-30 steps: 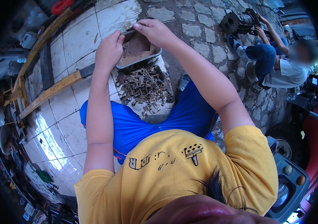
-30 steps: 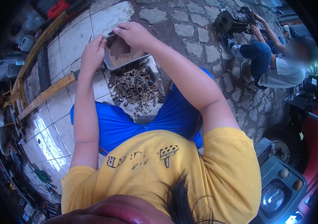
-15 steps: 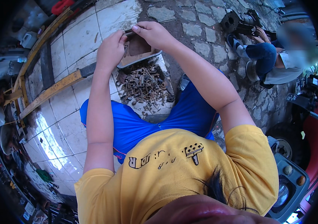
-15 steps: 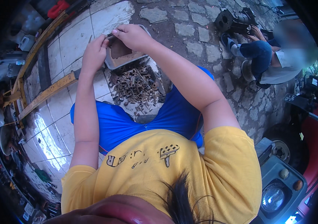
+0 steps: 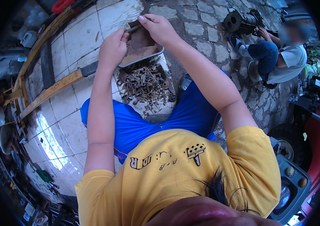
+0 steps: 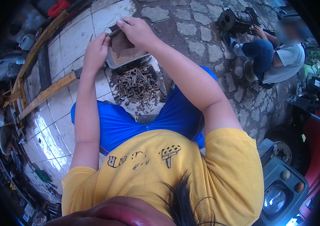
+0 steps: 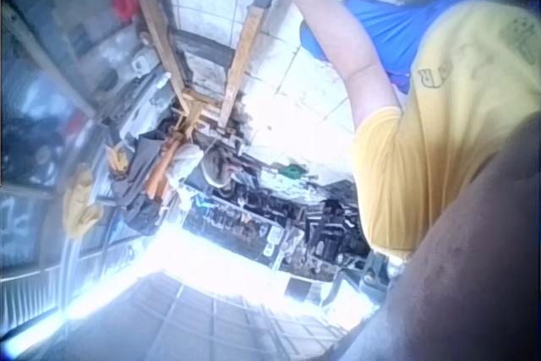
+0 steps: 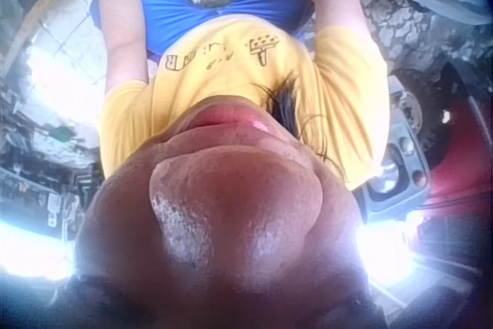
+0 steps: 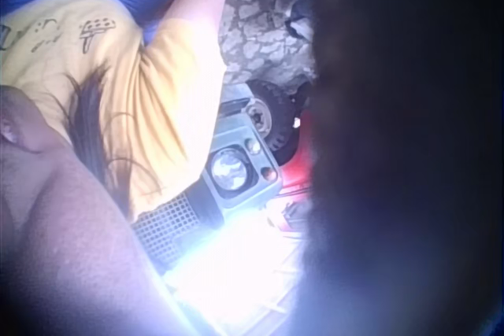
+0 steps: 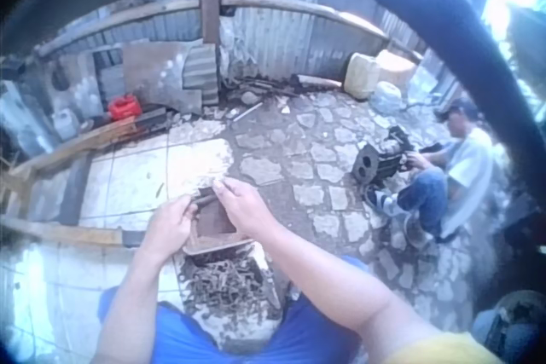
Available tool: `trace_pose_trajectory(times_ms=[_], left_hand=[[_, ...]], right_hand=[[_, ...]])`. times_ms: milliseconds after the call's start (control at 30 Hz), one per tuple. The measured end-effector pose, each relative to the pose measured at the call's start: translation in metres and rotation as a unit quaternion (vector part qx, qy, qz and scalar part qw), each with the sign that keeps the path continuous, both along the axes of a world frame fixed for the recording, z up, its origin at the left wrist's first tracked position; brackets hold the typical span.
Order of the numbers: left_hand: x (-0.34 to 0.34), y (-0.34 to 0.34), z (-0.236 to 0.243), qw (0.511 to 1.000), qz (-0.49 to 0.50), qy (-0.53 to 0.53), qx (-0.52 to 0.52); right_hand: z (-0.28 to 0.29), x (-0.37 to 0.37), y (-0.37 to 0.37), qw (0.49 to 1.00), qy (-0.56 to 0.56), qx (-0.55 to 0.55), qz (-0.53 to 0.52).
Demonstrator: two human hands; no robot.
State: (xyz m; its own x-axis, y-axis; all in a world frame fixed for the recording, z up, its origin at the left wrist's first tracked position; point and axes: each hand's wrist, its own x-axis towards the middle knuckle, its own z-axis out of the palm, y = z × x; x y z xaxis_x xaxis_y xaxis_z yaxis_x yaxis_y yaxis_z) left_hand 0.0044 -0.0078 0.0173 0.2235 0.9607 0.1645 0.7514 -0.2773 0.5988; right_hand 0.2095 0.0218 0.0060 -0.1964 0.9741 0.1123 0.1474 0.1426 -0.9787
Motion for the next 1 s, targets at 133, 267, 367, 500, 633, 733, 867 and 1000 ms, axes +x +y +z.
trace_pose_trajectory(times_ms=[133,267,367,500,633,733,867,1000], left_hand=[[0.002,-0.001,0.004,1.000,0.006,0.018,-0.008],[0.001,-0.002,0.003,0.999,0.011,0.034,-0.005],[0.000,0.000,0.000,0.999,0.014,0.026,-0.019],[0.000,-0.004,0.007,0.999,0.035,0.029,-0.019],[-0.004,0.002,0.000,0.999,0.020,0.022,-0.025],[-0.002,0.002,0.000,0.999,0.016,0.036,-0.013],[-0.003,0.000,0.003,1.000,0.013,0.022,-0.010],[-0.001,0.000,-0.001,0.999,0.000,0.026,-0.019]], right_hand=[[-0.006,-0.004,-0.006,0.996,-0.091,0.001,0.016],[-0.002,-0.002,-0.002,0.999,-0.050,-0.001,0.010],[0.004,-0.003,-0.009,0.995,-0.103,-0.003,-0.001],[0.002,0.000,-0.003,0.988,-0.145,-0.008,0.052],[0.006,0.003,0.000,0.999,0.002,-0.041,0.004],[-0.001,0.000,-0.004,0.990,-0.137,0.021,0.016],[0.010,-0.002,-0.006,0.998,-0.057,0.005,0.004],[-0.002,-0.005,-0.006,0.994,-0.101,0.035,0.005]])
